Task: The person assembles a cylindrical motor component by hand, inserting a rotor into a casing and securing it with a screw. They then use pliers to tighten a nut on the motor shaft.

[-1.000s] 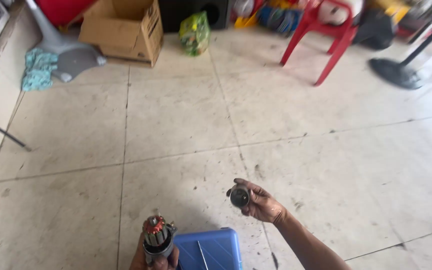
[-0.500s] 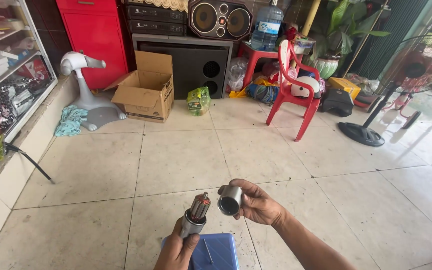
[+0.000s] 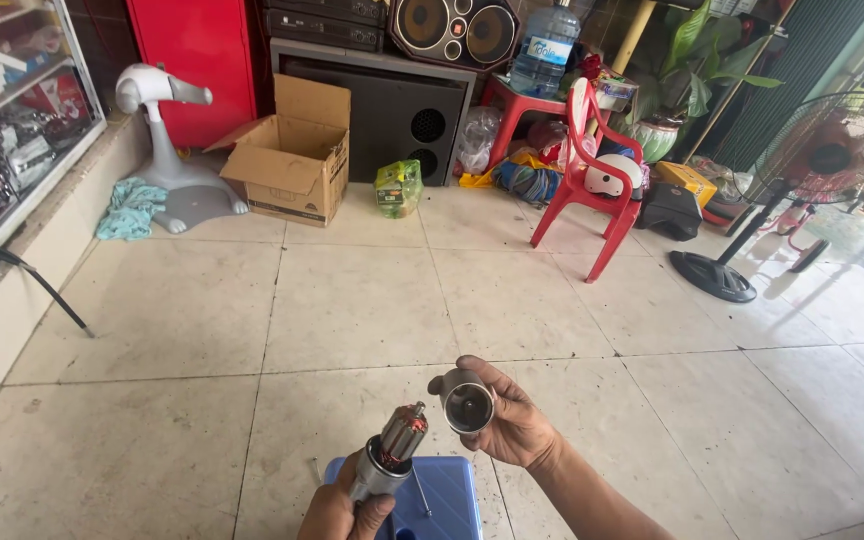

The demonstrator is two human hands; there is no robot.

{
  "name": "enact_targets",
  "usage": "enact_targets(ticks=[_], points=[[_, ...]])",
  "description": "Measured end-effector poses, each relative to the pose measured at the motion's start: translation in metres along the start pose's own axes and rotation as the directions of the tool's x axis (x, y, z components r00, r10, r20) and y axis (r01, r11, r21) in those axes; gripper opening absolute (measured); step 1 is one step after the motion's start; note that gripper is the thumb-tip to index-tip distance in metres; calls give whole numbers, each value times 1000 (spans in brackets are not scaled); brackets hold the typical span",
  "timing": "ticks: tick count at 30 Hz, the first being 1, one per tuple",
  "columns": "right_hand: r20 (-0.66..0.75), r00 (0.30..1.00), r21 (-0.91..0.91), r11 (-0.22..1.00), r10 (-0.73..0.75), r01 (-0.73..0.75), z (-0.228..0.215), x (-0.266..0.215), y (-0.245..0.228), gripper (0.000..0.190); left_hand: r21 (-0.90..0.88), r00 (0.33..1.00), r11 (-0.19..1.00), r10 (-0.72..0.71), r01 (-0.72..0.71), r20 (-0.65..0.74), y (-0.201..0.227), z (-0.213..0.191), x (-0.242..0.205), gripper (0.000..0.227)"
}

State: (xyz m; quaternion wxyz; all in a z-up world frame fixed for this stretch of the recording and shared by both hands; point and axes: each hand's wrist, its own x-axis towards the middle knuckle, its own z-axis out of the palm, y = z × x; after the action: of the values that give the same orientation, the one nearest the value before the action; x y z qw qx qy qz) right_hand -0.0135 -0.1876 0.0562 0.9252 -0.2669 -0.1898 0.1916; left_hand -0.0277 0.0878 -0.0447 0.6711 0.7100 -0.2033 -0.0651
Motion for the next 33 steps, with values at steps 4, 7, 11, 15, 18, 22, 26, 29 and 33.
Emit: enact_targets(ticks=[4, 7, 11, 15, 18, 22, 26, 29, 33], points=[[-38, 999, 54, 998, 29, -27, 7, 7, 6, 57, 170, 994, 980, 96, -103, 45, 8, -5, -5, 70], [-29, 999, 80, 996, 36, -33, 12, 12, 7, 56, 188, 996, 979, 75, -84, 54, -1, -10, -3, 72], [-69, 996, 53, 998, 47, -43, 1, 11, 9, 57, 246, 999, 968, 36, -38, 14, -15, -17, -2, 75], [-35, 998, 71, 996, 58, -55, 6, 11, 8, 55, 197, 998, 978, 58, -63, 28, -30, -20, -1, 73], [-44, 997, 58, 997, 57, -54, 8, 12, 8, 56, 220, 999, 976, -12, 1, 51, -48, -22, 2, 79], [-68, 996, 44, 997, 61, -58, 6, 11, 10, 58, 219, 998, 975, 12, -27, 68, -61, -22, 4, 81], [-68, 996, 49, 997, 63, -60, 5, 10, 11, 56, 211, 996, 973, 87, -92, 31, -43, -20, 2, 76], [-80, 994, 38, 997, 68, -65, -1, 9, 11, 57, 256, 999, 966, 20, -29, 36, -41, -21, 2, 78], [-77, 994, 20, 997, 72, -71, 2, 10, 11, 56, 259, 998, 965, 12, -29, 64, -35, -21, 2, 79]])
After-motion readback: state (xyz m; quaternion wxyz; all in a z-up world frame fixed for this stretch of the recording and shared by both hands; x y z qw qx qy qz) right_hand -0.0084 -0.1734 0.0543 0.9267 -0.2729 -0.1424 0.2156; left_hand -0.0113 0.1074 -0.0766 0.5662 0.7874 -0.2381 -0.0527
